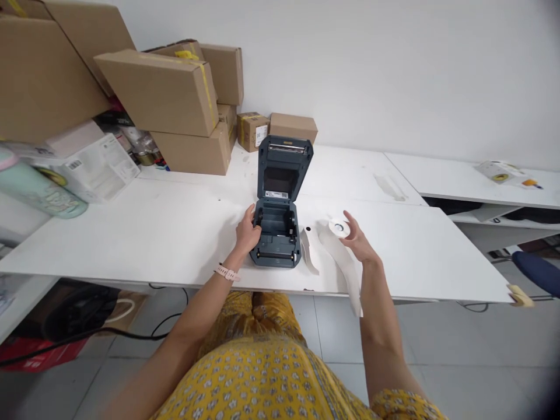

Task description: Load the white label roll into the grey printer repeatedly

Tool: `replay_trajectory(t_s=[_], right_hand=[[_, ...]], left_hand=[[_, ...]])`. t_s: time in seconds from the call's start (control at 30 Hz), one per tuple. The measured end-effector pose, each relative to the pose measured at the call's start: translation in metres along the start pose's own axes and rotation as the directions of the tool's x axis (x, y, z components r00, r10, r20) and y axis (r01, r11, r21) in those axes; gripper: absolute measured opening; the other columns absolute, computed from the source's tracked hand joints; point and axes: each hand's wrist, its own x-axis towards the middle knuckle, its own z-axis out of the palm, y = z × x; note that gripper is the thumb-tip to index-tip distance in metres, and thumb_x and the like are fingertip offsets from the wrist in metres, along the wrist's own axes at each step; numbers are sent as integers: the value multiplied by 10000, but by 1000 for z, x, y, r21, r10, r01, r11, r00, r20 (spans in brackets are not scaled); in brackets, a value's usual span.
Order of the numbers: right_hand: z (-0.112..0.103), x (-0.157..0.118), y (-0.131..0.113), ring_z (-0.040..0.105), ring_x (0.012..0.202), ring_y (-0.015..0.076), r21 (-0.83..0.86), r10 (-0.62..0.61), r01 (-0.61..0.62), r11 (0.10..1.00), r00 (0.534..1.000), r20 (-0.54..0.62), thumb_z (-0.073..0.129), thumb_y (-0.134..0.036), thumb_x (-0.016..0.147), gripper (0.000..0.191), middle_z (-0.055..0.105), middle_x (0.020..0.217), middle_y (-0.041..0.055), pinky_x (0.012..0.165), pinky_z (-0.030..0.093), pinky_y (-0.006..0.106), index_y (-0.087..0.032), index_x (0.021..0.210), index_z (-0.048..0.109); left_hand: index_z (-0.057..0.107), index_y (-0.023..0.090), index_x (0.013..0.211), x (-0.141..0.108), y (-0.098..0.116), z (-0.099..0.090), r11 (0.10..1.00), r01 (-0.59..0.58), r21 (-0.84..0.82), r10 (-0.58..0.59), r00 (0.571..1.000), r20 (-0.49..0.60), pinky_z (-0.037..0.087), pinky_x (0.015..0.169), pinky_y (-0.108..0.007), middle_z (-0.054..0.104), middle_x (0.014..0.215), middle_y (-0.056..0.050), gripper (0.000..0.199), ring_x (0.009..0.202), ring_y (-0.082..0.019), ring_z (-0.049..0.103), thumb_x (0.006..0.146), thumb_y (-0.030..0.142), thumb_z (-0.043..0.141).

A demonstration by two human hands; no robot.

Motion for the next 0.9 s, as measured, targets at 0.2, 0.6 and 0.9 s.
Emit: replay_trajectory(t_s=[0.2,0.6,0.9], right_hand=[[-11,-36,-46,506,1420,307,17,11,-9,1000,993,-115,840,-393,710,931,544,1508,121,1193,385,557,-346,1528,397],[82,-85,-37,440,1469,265,-74,103,-108,991,992,-73,495,-517,979,486,487,1574,42,1227,326,568,-347,1431,540],[120,-2,3,619,1251,276,90,95,-87,992,992,-82,696,-552,763,563,674,1335,104,1082,492,481,-241,1229,637]], left_hand=[[415,240,1525,0,0,0,1000,-5,-9,5,1000,9,409,1158,-530,661,1396,-73,852,1303,-297,610,707,46,548],[431,231,1511,0,2,-1,1000,-17,18,17,1000,23,424,1145,-498,674,1377,-67,813,1253,-278,640,728,32,518],[460,220,1486,1,0,1,999,-52,-5,52,999,6,432,1138,-475,661,1394,-73,811,1301,-283,612,708,-5,509]])
